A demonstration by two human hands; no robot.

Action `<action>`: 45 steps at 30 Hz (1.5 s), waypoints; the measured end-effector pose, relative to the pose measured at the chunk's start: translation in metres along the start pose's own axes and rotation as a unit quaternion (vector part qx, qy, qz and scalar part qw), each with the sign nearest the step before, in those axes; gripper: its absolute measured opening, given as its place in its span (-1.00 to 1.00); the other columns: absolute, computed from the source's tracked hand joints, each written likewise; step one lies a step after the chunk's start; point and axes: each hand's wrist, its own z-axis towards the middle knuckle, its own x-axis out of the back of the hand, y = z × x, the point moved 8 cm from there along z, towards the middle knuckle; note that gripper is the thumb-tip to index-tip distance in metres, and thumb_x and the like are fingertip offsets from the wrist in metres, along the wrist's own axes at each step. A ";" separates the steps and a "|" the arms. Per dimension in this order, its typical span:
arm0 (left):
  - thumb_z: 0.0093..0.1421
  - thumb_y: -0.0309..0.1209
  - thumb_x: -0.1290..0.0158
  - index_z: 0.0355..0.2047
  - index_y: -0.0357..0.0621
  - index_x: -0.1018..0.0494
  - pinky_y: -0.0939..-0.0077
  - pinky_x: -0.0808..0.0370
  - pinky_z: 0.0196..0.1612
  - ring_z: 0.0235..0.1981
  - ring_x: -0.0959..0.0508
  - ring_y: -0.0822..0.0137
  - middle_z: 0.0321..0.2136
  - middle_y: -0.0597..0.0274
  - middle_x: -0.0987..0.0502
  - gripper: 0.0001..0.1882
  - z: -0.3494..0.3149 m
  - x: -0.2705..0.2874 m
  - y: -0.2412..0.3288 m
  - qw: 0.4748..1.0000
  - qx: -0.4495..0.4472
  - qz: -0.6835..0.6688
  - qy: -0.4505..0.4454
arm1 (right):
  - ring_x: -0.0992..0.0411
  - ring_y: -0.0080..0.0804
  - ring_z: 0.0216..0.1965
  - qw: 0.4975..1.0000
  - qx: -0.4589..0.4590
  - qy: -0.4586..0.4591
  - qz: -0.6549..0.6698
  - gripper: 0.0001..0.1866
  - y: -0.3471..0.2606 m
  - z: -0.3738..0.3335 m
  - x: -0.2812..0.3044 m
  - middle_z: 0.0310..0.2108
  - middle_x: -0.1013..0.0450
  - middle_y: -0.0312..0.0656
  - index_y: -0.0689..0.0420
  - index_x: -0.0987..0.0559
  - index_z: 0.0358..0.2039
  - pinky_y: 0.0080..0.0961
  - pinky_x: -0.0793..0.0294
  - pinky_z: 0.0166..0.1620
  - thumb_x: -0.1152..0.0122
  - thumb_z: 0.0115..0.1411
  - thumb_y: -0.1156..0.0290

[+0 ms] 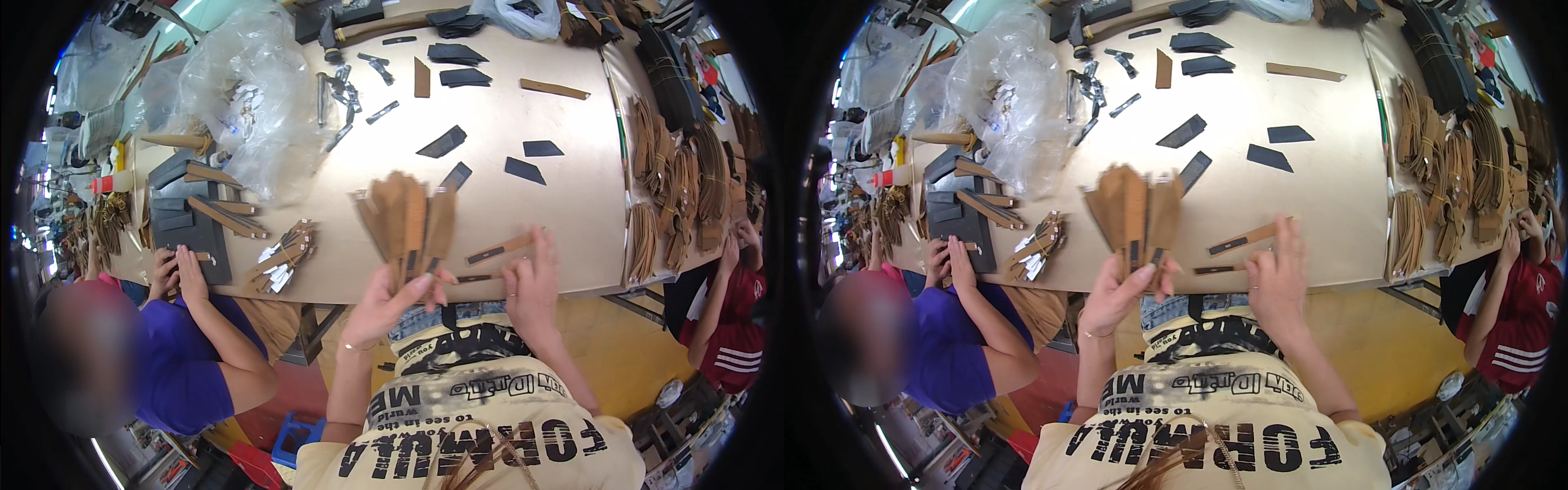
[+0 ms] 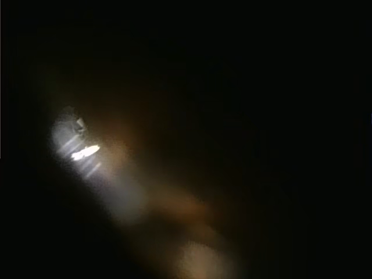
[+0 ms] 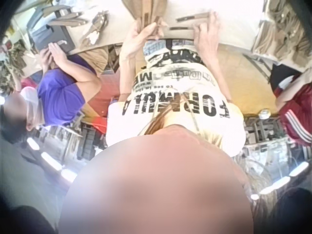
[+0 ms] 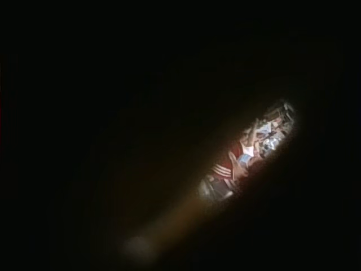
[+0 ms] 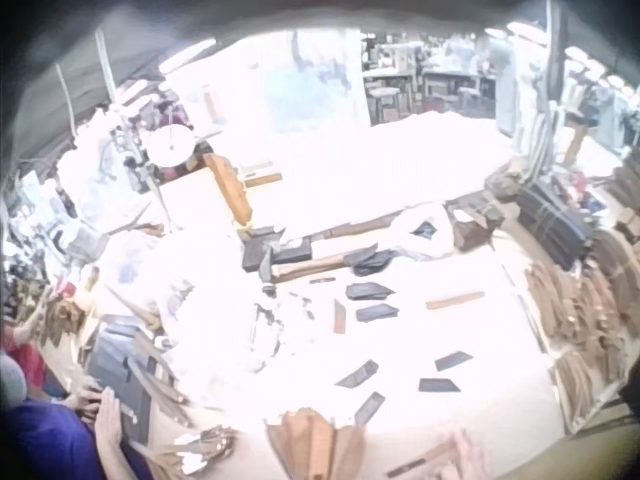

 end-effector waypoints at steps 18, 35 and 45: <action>0.41 -0.38 0.06 -0.31 -0.21 -0.37 0.65 -0.27 -0.47 -0.55 -0.29 0.56 -0.57 0.37 -0.37 -0.83 0.000 -0.017 -0.016 0.994 0.015 -0.095 0.043 | -0.52 -0.28 -0.28 0.911 0.235 0.053 0.335 -0.70 -0.067 0.056 0.031 -0.22 -0.52 -0.15 0.16 -0.67 -0.21 -0.42 -0.54 -0.26 -0.43 0.00 0.43; 0.42 -0.41 0.10 -0.41 -0.22 -0.33 0.63 -0.25 -0.49 -0.57 -0.27 0.58 -0.60 0.40 -0.34 -0.77 0.004 -0.009 0.006 0.994 0.012 -0.027 0.104 | -0.51 -0.30 -0.30 0.891 0.321 0.083 0.310 -0.62 -0.075 0.075 0.014 -0.24 -0.54 -0.21 0.09 -0.63 -0.13 -0.40 -0.49 -0.22 -0.41 -0.03 0.48; 0.42 -0.39 0.09 -0.44 -0.18 -0.29 0.63 -0.23 -0.51 -0.60 -0.23 0.56 -0.63 0.40 -0.30 -0.75 0.015 -0.003 0.015 0.992 -0.009 -0.070 0.105 | -0.44 -0.30 -0.28 0.943 0.168 0.152 0.245 -0.91 -0.075 0.111 0.024 -0.32 -0.52 -0.29 0.08 -0.58 -0.40 -0.38 -0.28 -0.12 -0.30 0.15 0.38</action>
